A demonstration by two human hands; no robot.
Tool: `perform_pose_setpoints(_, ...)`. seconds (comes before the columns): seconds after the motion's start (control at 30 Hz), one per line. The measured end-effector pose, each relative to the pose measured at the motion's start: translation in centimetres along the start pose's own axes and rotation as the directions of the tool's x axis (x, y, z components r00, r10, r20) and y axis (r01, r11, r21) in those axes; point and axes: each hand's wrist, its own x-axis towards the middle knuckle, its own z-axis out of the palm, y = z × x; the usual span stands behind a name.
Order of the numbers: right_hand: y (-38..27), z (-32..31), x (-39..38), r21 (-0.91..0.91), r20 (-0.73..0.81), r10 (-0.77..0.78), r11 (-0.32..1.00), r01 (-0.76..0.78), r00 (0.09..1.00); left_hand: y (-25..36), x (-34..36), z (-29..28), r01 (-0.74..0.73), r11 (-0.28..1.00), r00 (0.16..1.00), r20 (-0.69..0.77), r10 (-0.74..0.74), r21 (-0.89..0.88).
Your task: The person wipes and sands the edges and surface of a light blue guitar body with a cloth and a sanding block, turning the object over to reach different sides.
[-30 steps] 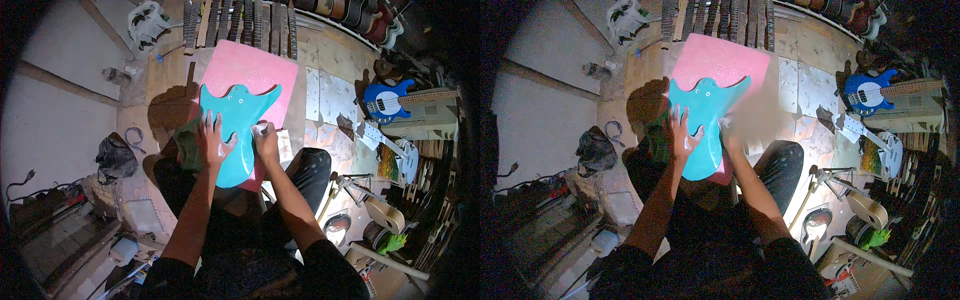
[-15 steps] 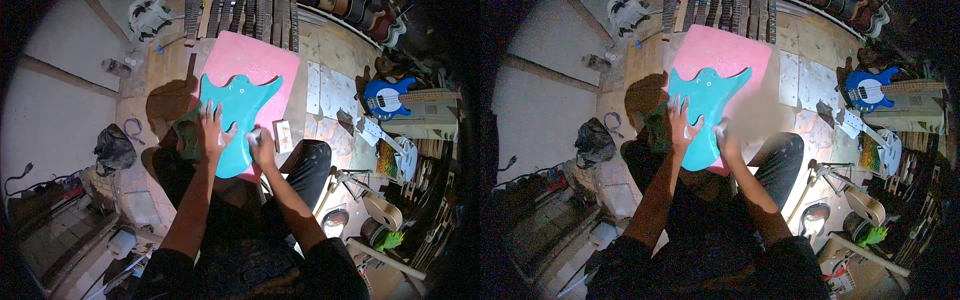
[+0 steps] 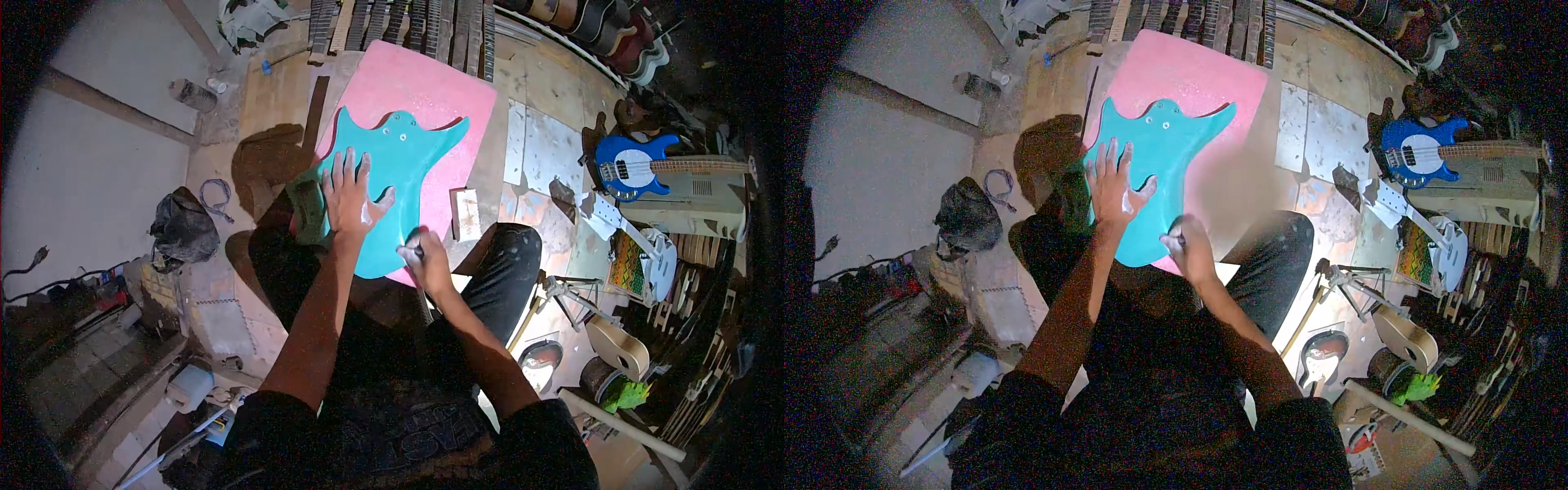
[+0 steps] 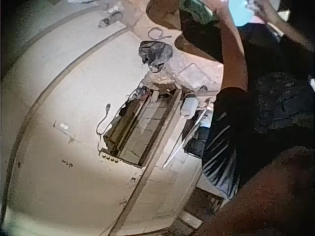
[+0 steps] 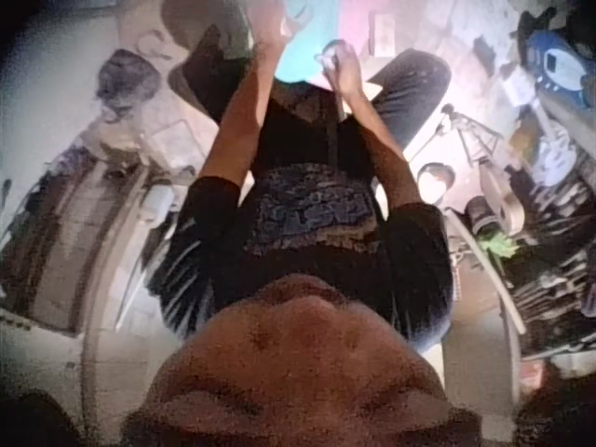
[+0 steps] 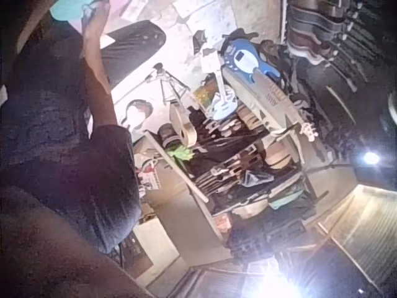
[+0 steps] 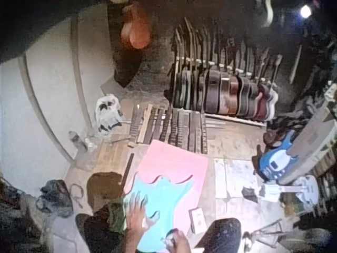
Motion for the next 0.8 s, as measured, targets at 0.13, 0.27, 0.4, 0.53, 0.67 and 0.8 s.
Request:
perform_pose_setpoints(0.13, 0.2, -0.2, 2.2, -0.119, 0.014, -0.064, 0.991, 0.065, 0.998, -0.2, 0.0, -0.1, -0.002, 1.0, 1.0, -0.006, 0.002, 0.015)
perform_pose_setpoints(0.27, 0.1, 0.2, 4.7, -0.092, -0.103, -0.036, 0.995, 0.026, 0.994, -0.3, -0.1, 0.1, -0.01, 1.0, 1.0, -0.023, 0.01, 0.001)
perform_pose_setpoints(0.4, 0.8, -0.2, -0.7, 0.219, 0.127, 0.015, 0.975, -0.042, 0.992, -0.2, -0.1, -0.1, -0.005, 1.0, 1.0, -0.013, 0.005, 0.002)
perform_pose_setpoints(0.53, 1.1, -0.9, 2.1, 0.095, 0.051, -0.153, 0.984, 0.148, 0.987, 0.1, 0.0, -0.3, -0.009, 1.0, 1.0, -0.013, 0.008, -0.026)
perform_pose_setpoints(0.67, -0.1, -0.4, 4.7, -0.011, -0.027, -0.052, 0.999, 0.051, 0.998, -0.3, -0.2, -0.1, 0.001, 1.0, 1.0, -0.009, -0.001, -0.023)
perform_pose_setpoints(0.8, 1.1, -0.9, -0.3, 0.092, 0.126, -0.138, 0.988, 0.127, 0.982, -0.1, -0.1, -0.2, -0.005, 1.0, 1.0, -0.018, 0.005, -0.007)
